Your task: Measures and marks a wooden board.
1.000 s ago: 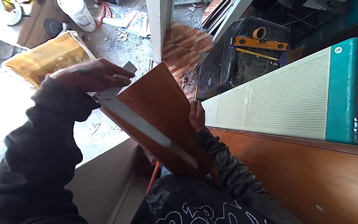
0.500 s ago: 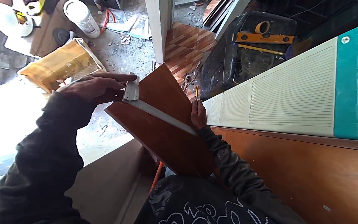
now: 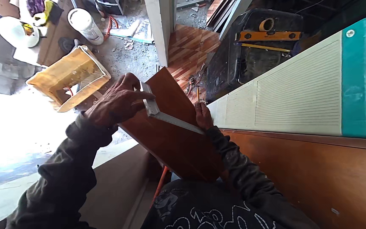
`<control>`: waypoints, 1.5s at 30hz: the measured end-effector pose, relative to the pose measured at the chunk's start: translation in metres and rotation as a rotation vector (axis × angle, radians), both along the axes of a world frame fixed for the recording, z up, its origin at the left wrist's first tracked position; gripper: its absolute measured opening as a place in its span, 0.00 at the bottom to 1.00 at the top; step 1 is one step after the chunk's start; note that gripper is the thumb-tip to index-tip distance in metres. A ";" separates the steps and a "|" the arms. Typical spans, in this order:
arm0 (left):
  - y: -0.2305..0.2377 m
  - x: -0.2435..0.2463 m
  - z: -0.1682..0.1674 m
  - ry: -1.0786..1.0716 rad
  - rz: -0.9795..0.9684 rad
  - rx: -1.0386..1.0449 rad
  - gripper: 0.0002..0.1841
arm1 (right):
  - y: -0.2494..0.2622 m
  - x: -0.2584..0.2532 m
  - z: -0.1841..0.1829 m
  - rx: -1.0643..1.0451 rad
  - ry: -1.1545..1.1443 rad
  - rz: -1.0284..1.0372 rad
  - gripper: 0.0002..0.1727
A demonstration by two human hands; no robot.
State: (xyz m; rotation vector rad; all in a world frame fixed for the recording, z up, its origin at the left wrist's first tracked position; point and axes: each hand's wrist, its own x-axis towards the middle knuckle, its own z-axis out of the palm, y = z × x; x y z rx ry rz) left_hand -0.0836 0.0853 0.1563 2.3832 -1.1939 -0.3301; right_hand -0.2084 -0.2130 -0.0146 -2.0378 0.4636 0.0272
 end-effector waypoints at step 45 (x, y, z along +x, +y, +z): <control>-0.017 0.049 -0.025 0.175 0.452 0.067 0.28 | -0.018 -0.025 0.036 0.037 -0.096 0.111 0.20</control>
